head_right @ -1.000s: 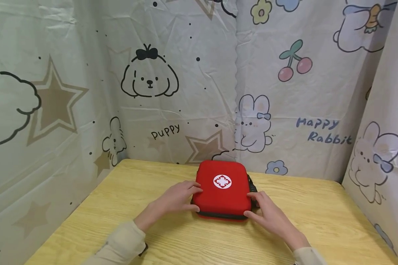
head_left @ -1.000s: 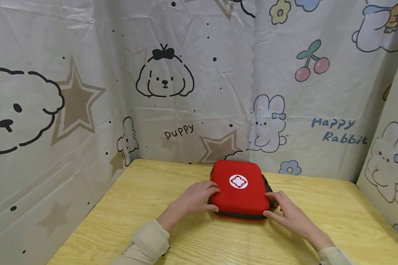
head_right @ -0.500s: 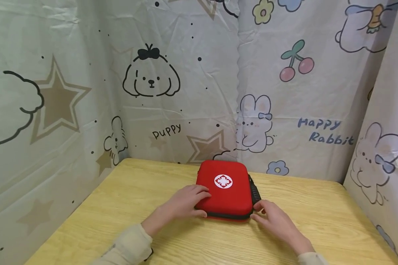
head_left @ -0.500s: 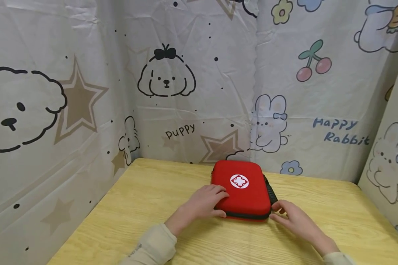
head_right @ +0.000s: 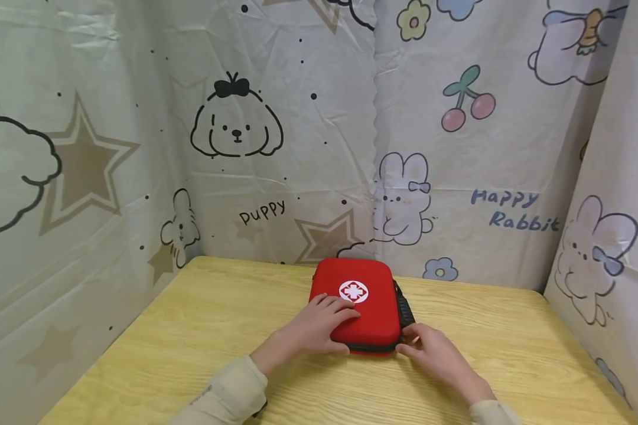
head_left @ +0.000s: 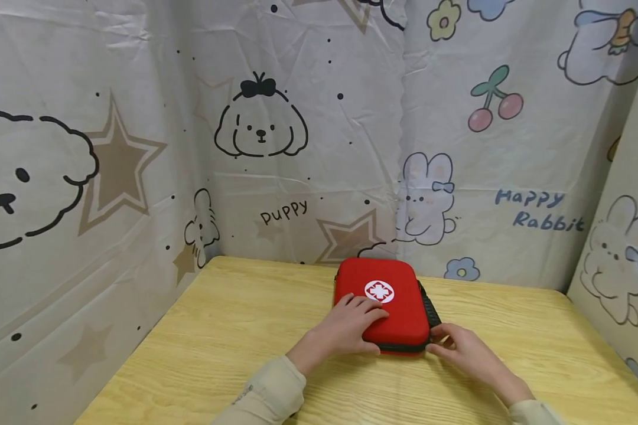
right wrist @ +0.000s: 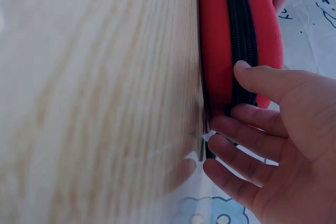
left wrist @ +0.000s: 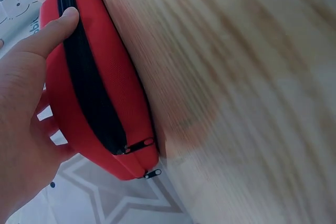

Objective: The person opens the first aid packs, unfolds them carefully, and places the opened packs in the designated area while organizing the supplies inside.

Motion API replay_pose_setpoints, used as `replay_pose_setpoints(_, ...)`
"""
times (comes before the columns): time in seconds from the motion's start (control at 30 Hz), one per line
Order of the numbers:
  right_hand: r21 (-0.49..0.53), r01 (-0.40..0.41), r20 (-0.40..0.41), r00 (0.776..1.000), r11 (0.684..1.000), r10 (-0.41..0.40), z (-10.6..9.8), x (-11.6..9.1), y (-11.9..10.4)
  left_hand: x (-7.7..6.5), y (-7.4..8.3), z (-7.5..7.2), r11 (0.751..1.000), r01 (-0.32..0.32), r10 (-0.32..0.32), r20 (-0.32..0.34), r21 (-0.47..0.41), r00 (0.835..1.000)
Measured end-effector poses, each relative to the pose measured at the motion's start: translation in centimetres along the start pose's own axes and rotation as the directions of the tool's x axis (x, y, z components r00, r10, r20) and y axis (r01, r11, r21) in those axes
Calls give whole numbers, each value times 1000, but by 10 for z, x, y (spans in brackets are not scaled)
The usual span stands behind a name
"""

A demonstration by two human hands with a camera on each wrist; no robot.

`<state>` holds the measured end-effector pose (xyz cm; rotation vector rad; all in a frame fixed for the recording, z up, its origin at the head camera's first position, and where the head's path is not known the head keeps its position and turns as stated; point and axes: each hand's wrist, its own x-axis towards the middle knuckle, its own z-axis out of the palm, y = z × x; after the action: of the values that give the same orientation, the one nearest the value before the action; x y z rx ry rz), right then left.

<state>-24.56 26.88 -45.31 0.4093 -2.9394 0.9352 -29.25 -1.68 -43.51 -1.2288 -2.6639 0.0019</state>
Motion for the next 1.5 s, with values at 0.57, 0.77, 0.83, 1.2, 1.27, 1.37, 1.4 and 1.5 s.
replay_pose_setpoints(0.57, -5, -12, -4, 1000, 1000, 12, 1, 0, -3, 1, 0, 2, 999, -5, 4, -22, -51, 1000)
replay_pose_setpoints(0.77, -5, 1, -5, 1000, 1000, -1, 1, -1, -3, 0, 0, 3, 999, -20, 16, -80, -39, 997)
replay_pose_setpoints(0.83, -7, -11, -6, 1000, 1000, 11, 1, 0, -4, 0, -1, 2, 999, -24, 21, -101, -30, 995)
replay_pose_setpoints(1.2, -30, -1, -39, 999, 1000, 0, 0, -3, -5, 0, -4, 2, 998, -49, 42, -198, -27, 979)
replay_pose_setpoints(1.27, -37, 0, -39, 999, 999, -2, 0, -3, -5, 0, -4, 1, 998, -55, 48, -204, -26, 978)
replay_pose_setpoints(1.37, -57, 0, -36, 999, 998, -2, 1, -2, -6, -1, -5, 1, 998, -58, 50, -209, -32, 977)
replay_pose_setpoints(1.4, -68, -2, -33, 999, 998, 0, 1, -1, -6, -1, -5, 1, 998, -56, 47, -209, -38, 977)
replay_pose_setpoints(1.5, -100, -13, -22, 1000, 995, 11, 1, 1, -6, -3, -6, 1, 997, -45, 32, -216, -57, 976)
